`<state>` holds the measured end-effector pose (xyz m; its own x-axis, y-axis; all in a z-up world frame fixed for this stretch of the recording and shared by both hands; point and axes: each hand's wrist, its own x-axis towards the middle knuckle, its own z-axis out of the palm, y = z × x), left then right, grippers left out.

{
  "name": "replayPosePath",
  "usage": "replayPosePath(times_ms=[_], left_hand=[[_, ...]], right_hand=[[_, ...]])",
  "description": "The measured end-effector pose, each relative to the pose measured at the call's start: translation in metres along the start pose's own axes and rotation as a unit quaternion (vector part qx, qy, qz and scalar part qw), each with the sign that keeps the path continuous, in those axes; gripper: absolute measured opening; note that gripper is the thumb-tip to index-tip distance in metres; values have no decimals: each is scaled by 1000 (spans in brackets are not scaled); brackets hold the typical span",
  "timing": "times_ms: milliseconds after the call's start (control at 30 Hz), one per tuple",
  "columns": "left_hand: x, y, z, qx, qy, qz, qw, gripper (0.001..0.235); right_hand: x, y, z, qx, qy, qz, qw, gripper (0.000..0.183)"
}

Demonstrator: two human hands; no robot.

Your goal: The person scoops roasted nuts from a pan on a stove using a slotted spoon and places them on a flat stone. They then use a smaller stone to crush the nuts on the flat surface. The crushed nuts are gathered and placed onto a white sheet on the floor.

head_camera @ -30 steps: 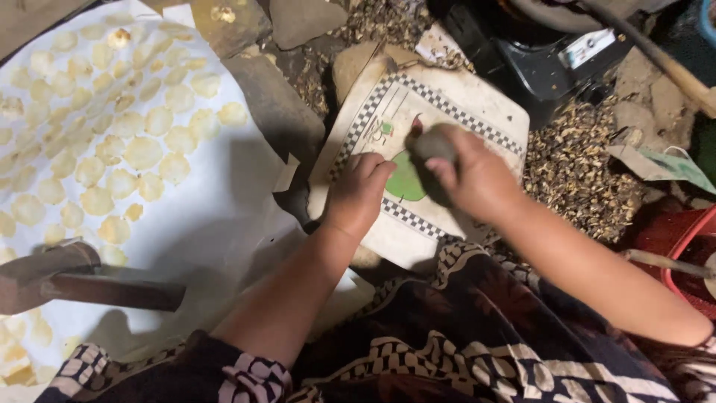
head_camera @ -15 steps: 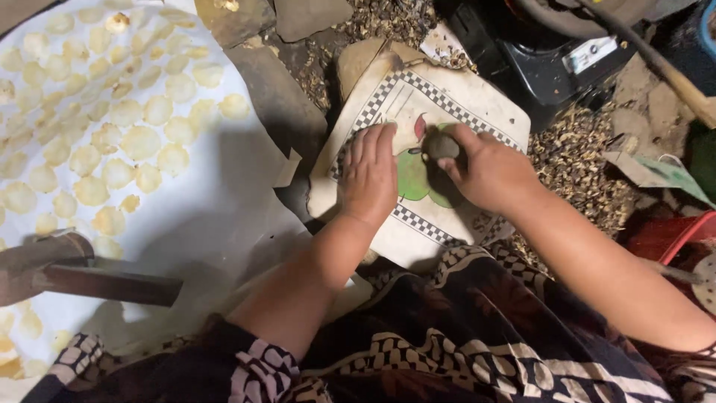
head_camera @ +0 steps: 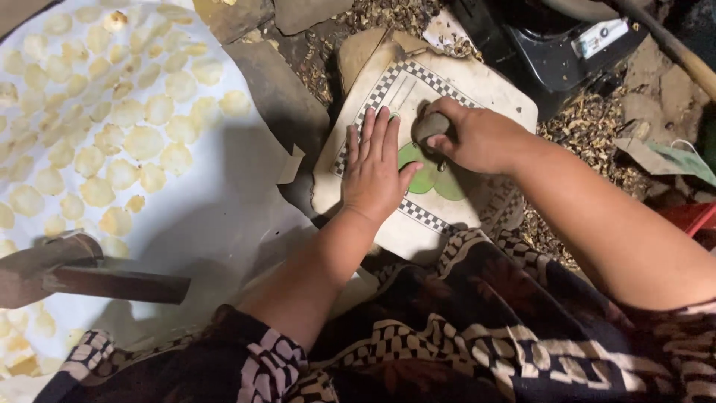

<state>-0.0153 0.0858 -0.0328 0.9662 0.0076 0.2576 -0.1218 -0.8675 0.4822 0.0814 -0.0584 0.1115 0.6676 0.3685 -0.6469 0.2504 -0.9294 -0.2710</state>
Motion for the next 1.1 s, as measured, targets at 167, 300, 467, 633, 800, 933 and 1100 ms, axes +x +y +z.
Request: replayPosePath(times_ms=[167,300,467,633,800,933,1100], left_hand=[[0,-1,5,5,-37,-6,999,87],[2,0,1,-5,-47,-2,999,81],[6,14,-7,-19,-122,23,992,53],[16,5,40,-22,25,124,992,28],[21,-6,57,-33,45,116,992,16],[22,-4,59,-41,68,106,991,13],[35,-4,41,-139,80,91,983,11]], right_hand=[[12,-9,9,-163,33,-22,986,56],[-16,2,-6,71,35,27,997,53],[-74,-22,-7,-9,-20,96,995,52],[-44,25,56,-131,24,13,991,50],[-58,32,31,-120,39,30,992,48],[-53,53,41,-156,107,60,980,63],[-12,89,81,-194,368,-193,889,16]])
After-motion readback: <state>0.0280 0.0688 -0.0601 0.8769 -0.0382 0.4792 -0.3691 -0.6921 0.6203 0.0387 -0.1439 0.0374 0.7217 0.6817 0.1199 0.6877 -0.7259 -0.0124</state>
